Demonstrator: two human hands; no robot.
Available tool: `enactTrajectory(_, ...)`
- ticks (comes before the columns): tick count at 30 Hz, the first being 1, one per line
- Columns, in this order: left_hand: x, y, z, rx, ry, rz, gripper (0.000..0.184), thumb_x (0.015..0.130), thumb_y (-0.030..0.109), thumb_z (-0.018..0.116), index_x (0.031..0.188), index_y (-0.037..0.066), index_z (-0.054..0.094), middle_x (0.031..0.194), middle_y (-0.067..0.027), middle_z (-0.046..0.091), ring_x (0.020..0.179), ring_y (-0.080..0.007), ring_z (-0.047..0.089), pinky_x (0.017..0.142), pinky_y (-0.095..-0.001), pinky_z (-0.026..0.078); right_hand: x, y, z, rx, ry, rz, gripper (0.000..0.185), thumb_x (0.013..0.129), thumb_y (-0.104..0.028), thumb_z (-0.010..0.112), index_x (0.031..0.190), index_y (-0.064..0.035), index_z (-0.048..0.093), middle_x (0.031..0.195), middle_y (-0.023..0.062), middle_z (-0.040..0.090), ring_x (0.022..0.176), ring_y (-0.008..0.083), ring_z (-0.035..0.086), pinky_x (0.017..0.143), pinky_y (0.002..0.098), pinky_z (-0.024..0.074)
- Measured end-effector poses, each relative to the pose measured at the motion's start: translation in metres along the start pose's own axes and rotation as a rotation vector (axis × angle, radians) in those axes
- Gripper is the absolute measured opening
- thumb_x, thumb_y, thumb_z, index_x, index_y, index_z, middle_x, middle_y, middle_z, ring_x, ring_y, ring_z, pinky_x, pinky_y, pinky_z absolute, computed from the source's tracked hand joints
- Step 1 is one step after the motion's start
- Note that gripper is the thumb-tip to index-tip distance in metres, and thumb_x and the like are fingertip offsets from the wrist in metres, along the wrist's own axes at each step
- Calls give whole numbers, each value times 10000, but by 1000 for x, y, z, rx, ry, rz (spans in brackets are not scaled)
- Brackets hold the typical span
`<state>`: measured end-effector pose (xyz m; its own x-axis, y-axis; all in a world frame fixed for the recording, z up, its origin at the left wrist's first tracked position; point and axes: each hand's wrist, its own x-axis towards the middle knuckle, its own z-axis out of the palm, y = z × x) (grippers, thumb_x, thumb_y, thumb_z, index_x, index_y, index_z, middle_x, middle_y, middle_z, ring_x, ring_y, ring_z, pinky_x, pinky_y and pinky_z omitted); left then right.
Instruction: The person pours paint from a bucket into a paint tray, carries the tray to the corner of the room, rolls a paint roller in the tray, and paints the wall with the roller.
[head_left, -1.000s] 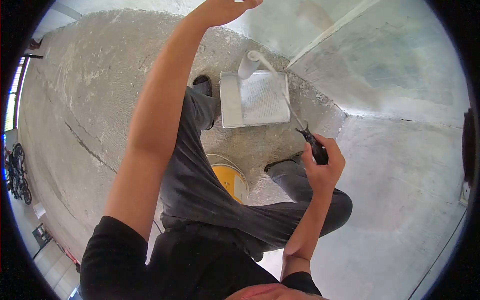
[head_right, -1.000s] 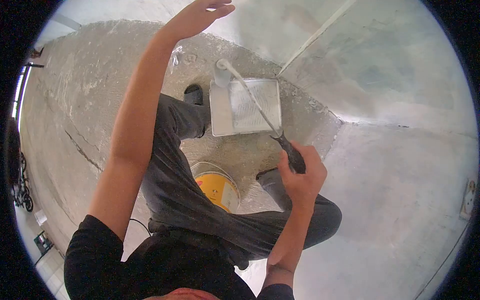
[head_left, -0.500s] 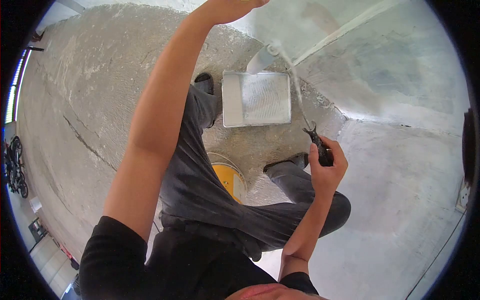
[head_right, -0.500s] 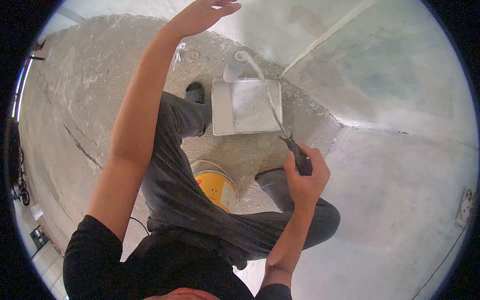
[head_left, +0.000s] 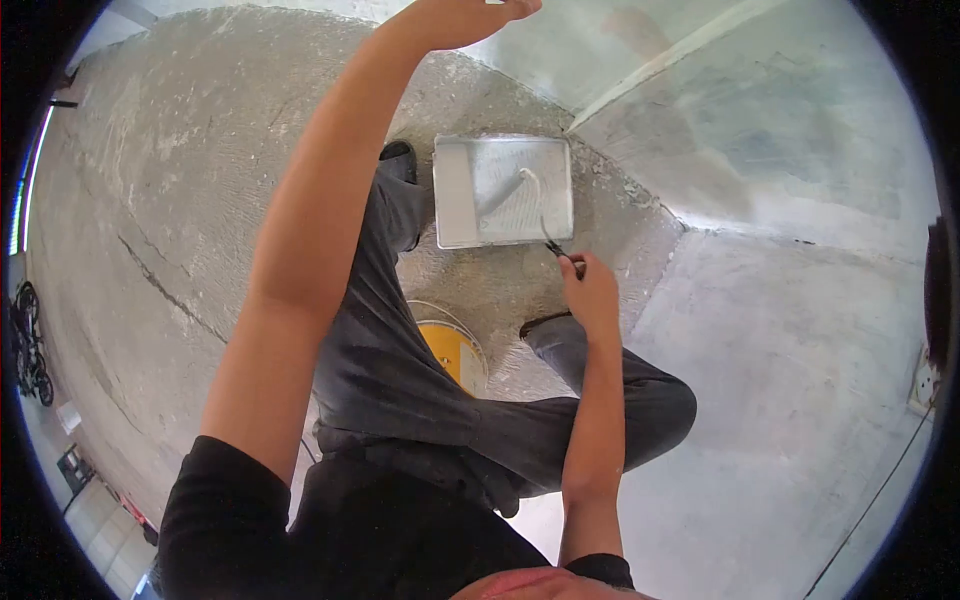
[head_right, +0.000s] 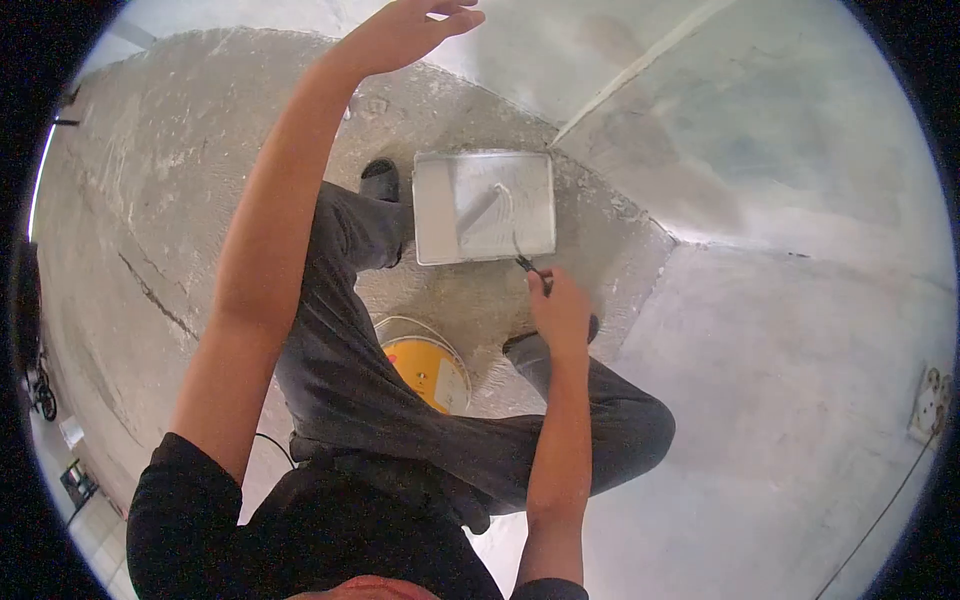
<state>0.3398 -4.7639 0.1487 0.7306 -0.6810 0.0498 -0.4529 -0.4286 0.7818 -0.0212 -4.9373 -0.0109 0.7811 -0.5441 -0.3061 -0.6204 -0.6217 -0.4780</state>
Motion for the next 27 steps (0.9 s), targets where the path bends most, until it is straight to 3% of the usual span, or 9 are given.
enactTrajectory(8, 10, -6, 11, -28, -50, -5, 630, 1041, 464, 578, 1456, -9, 538, 1424, -223, 614, 1267, -365, 621, 1055, -457, 507, 50, 93, 68, 18, -171, 138, 417, 975, -427, 650, 1075, -30, 728, 1053, 254, 728, 1015, 427, 689, 883, 488, 527)
enactTrajectory(10, 8, -5, 9, -44, -53, -24, 627, 1044, 457, 575, 1459, -11, 533, 1432, -225, 607, 1272, -364, 618, 1055, -456, 508, 61, 116, 86, -67, -86, 109, 395, 962, -399, 672, 1064, -23, 735, 768, 155, 738, 713, 296, 732, 720, 417, 550)
enactTrajectory(13, 7, -10, 4, -89, -55, -6, 625, 1048, 448, 570, 1464, -16, 524, 1445, -228, 596, 1279, -364, 613, 1061, -458, 504, 87, 173, 126, -85, -65, 45, 374, 967, -384, 675, 1053, -28, 746, 700, 130, 718, 609, 261, 700, 648, 410, 542)
enactTrajectory(17, 4, -13, -3, -68, -25, -4, 624, 1046, 444, 571, 1463, -18, 523, 1434, -235, 603, 1271, -380, 618, 1074, -461, 497, 105, 154, 123, -123, -14, -46, 362, 965, -370, 682, 1018, -19, 751, 650, 103, 699, 514, 209, 638, 560, 391, 510)
enactTrajectory(19, 2, -15, -7, -74, -3, -9, 624, 1045, 443, 572, 1464, -17, 522, 1431, -237, 605, 1267, -385, 619, 1078, -462, 494, 118, 135, 117, -67, -111, 98, 371, 956, -376, 688, 996, -12, 754, 635, 82, 693, 494, 179, 614, 515, 369, 485)
enactTrajectory(23, -2, -22, -15, -79, -21, -11, 623, 1044, 446, 571, 1469, -8, 521, 1439, -232, 602, 1272, -390, 618, 1086, -463, 488, 133, 99, 119, -65, -149, 85, 381, 951, -383, 688, 998, -11, 755, 637, 75, 698, 491, 174, 622, 504, 348, 480)
enactTrajectory(25, -2, -28, -12, -75, -22, -11, 622, 1044, 447, 569, 1473, 0, 520, 1450, -227, 596, 1279, -388, 615, 1089, -465, 486, 140, 83, 120, -101, -124, 45, 381, 952, -383, 681, 990, -11, 755, 646, 90, 711, 523, 199, 653, 544, 365, 504)
enactTrajectory(26, 1, -38, -4, -68, 61, 19, 648, 1016, 514, 594, 1452, 36, 559, 1416, -203, 625, 1272, -371, 625, 1064, -462, 511, 141, 68, 117, -103, -123, 41, 381, 952, -383, 681, 990, -11, 755, 646, 90, 711, 523, 199, 653, 544, 365, 504)
enactTrajectory(27, 1, -42, -1, -58, 145, 49, 674, 989, 581, 618, 1431, 72, 597, 1382, -179, 654, 1265, -354, 636, 1040, -458, 535, 141, 51, 114, -83, -159, 92, 397, 940, -407, 674, 988, -22, 761, 820, 151, 733, 741, 309, 684, 697, 425, 528)
